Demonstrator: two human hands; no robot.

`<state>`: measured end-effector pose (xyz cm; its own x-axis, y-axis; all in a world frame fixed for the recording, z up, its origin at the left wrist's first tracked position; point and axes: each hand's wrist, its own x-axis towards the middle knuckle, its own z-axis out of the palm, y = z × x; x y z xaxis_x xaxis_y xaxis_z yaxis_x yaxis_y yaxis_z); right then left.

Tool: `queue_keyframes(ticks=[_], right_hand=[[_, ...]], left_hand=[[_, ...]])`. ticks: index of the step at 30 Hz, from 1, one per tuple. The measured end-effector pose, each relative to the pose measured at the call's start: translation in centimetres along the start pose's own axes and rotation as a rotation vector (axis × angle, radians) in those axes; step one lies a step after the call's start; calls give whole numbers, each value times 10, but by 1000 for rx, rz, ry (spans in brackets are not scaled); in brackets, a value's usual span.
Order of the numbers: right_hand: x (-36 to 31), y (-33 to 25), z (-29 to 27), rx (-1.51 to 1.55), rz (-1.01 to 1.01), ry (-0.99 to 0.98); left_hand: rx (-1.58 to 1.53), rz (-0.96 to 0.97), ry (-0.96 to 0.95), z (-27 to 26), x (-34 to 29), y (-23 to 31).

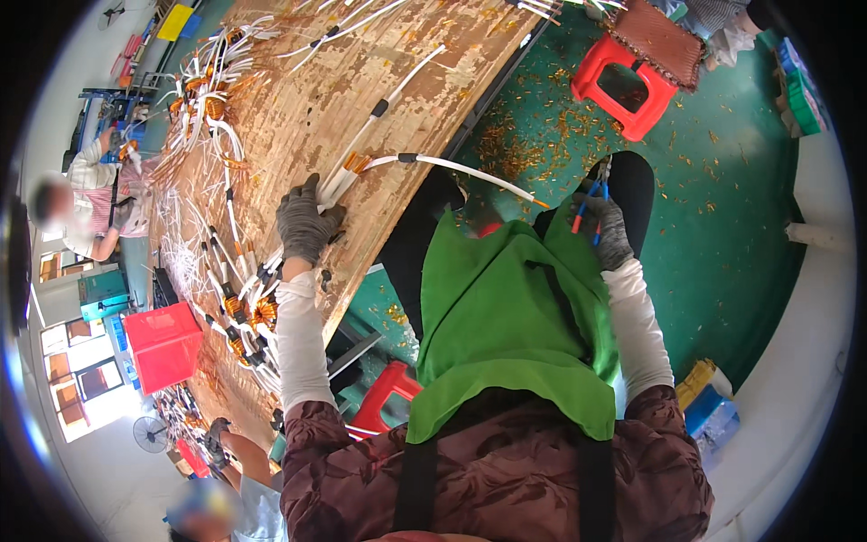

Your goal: Trim the excess length of white wires from electrical components using wire cutters.

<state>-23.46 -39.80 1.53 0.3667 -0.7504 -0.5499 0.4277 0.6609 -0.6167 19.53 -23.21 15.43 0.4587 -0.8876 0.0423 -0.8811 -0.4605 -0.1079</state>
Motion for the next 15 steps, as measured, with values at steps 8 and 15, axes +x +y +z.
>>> queue_keyframes(ticks=[8, 15], right_hand=[[-5, 2, 8, -137, 41, 74], [-19, -3, 31, -154, -23, 70]], left_hand=[[-32, 119, -223, -6, -14, -19], [-176, 308, 136, -30, -17, 30]])
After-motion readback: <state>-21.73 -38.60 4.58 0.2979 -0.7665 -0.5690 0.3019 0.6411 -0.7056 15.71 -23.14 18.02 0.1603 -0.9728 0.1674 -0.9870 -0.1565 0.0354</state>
